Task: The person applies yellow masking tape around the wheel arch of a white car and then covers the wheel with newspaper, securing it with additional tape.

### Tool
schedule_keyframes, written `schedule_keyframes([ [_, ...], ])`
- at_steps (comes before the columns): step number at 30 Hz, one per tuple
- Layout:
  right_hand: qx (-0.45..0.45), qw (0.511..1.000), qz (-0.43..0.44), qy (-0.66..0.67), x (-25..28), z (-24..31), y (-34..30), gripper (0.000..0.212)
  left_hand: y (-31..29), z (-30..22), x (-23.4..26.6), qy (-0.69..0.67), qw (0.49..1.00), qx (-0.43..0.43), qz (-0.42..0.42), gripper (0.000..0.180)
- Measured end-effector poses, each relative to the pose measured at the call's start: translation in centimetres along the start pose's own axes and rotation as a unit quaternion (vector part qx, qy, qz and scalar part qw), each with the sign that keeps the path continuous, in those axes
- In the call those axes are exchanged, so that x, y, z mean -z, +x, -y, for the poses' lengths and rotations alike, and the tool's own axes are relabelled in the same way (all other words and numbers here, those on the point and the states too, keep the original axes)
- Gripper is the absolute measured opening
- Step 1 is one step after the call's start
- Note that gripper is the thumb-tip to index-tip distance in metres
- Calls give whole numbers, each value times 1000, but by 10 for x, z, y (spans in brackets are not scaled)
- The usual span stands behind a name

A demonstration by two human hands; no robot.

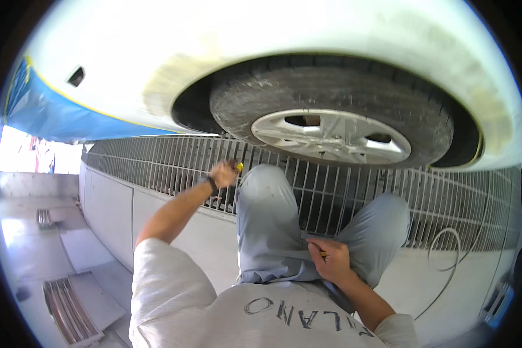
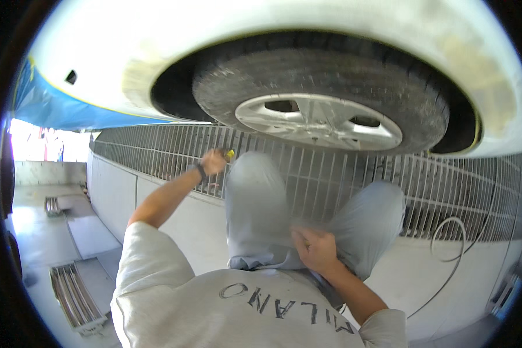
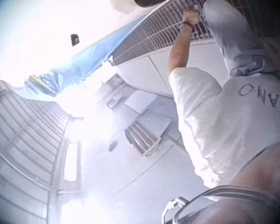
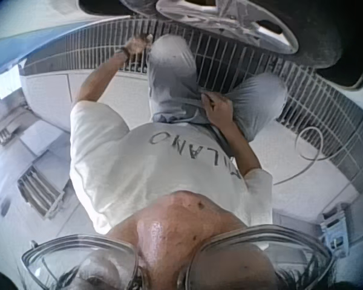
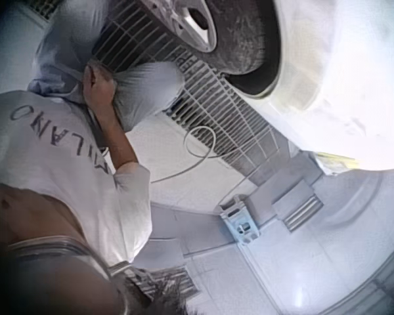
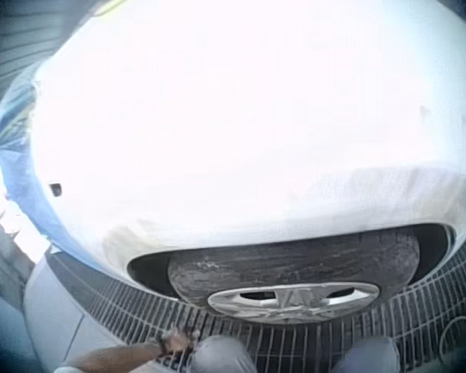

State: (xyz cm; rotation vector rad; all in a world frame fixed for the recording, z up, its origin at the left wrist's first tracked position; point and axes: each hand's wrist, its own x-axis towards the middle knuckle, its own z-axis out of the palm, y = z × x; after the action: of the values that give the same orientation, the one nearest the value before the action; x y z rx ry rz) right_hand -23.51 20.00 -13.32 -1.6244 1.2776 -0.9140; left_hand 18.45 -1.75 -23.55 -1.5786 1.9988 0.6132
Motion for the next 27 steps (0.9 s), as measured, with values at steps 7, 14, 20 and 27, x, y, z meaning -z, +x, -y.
schedule_keyframes([
  [7, -137, 989, 44, -21, 9, 36, -18, 37, -225, -137, 9, -260, 961, 77, 49, 52],
  [14, -167, 965, 191, -64, 49, 156, -35, 35, -404, -206, 102, -311, 923, -64, -216, 38],
  [20, -23, 963, 261, -58, 123, 368, -5, 23, -542, -256, 198, -620, 748, 112, -210, 32],
  [27, 335, 881, 324, 77, 191, 552, -6, 32, -702, -319, 295, -638, 641, 110, -413, 40],
])
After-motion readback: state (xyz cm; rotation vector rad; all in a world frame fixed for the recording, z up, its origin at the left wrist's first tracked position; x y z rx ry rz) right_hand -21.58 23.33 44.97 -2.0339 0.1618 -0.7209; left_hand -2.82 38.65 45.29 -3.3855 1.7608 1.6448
